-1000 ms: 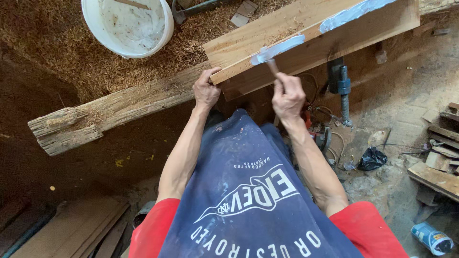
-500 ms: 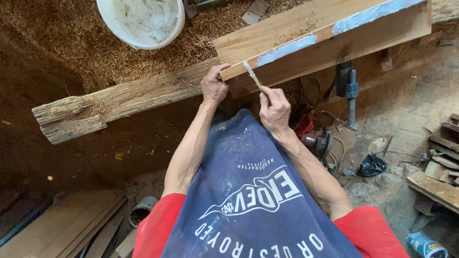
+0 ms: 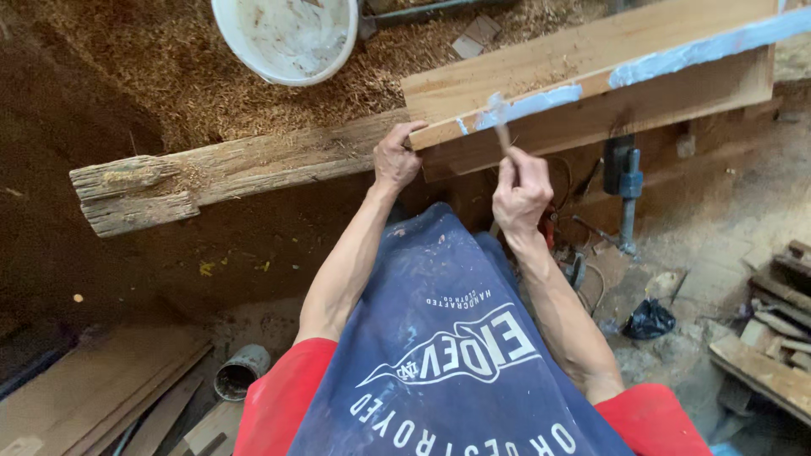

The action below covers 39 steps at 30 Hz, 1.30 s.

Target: The person uses a hand plane to smooth the edge of a wooden plank. They then apply a white adhesive to the plank's edge using a small stick and join it to another piece of wood. Finally, they use a clamp to secure the joined pieces together.

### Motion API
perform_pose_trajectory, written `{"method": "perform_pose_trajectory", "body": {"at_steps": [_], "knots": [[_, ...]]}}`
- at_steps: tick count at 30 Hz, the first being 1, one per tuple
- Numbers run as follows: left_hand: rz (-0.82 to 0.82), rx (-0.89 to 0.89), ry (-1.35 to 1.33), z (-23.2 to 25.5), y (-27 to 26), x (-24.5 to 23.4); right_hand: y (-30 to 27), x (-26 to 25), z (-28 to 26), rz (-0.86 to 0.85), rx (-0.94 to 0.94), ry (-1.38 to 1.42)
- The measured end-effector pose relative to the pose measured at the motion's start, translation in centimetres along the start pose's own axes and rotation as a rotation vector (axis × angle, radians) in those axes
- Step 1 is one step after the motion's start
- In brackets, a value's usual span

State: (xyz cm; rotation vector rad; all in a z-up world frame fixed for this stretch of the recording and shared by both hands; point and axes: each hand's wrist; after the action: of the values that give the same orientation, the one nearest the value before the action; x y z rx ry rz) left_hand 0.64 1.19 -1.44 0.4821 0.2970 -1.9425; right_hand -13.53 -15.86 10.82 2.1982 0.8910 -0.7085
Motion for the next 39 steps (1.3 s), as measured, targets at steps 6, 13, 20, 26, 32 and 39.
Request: {"method": "perform_pose_trajectory", "body": {"at_steps": [6, 13, 20, 26, 32, 39], "knots": [[-0.003, -0.054, -0.067, 0.7, 0.0, -0.2, 5.0, 1.2, -6.3, -0.140, -0.191, 0.170], [-0.031, -0.102, -0.010, -0.3, 0.1, 0.4, 16.6, 18.1, -14.3, -0.658, -0.556, -0.504], [-0.073, -0.124, -0.046, -1.3, 0.7, -0.7, 16.8, 28.0, -19.1, -1.060, -0.335, -0.640], [-0.076, -0.140, -0.094, -0.7, 0.2, 0.2, 19.1, 19.2, -15.4, -0.890, -0.100, -0.224], [-0.033, 0.113, -0.056, 0.6, 1.1, -0.8, 15.0, 7.9, -9.2, -0.678, -0.013, 0.531], [-0.018, 0.141, -0.033, 1.2, 0.8, -0.9, 4.4, -3.1, -3.1, -0.413, 0.588, 0.498]]}}
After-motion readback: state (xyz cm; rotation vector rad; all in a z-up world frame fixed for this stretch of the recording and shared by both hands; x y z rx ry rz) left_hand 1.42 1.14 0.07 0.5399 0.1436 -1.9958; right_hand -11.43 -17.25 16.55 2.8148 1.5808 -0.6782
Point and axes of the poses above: each hand's wrist, its own y-axis towards the middle knuckle, its own x-axis out of the palm, z = x × y
